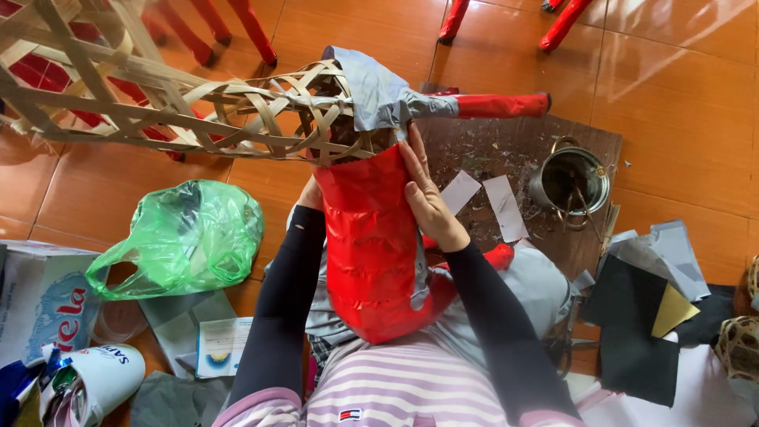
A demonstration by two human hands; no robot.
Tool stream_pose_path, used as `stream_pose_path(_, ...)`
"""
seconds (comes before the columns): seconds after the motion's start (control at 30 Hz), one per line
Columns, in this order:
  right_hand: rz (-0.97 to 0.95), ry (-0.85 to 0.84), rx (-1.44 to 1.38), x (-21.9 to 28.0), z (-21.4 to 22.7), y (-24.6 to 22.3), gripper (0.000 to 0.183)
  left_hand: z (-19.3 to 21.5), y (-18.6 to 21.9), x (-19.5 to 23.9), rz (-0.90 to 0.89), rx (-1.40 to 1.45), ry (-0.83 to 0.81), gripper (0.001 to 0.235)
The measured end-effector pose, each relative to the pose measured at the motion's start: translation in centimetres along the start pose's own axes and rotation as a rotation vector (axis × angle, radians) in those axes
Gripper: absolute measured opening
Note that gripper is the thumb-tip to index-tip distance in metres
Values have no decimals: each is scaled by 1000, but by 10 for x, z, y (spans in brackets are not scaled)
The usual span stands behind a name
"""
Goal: Creating paper mache models by applying paper strips with glue to a bamboo frame and cutting materials with scissors.
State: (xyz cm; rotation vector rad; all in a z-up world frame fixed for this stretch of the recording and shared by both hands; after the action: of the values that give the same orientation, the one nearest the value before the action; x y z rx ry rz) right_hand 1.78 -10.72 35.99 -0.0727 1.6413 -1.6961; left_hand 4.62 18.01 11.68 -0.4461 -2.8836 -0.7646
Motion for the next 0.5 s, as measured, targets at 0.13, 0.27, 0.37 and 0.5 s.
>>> stream_pose_path(0.13,-26,8,-129,-2,13,31,68,-83,11,10,-23,26,-17,52)
stream_pose_path(0.27,-52,4,-223,-36,59,6,73,-132,17,-1,-123,74,-84,57)
stream_pose_path(0.37,-84,150,310,-77,91,-67,76,-157,14,-33,-248,-62,-94,58)
stream_pose_path(0.5,117,129,233,-125,97,-118,69,-214,-15,-59,-315,125,121,69)
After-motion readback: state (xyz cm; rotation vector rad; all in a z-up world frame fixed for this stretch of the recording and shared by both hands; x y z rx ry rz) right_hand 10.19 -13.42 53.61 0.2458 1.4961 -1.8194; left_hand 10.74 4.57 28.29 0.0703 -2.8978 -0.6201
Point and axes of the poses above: each hand's wrist, its own x-axis away from the middle knuckle, its own z-axis out of the back of the hand, y = z × x, the point moved 1 cm from there along -x, towards the middle knuckle, and after that the axes turned 5 degrees about x, right-handed, at the moved point
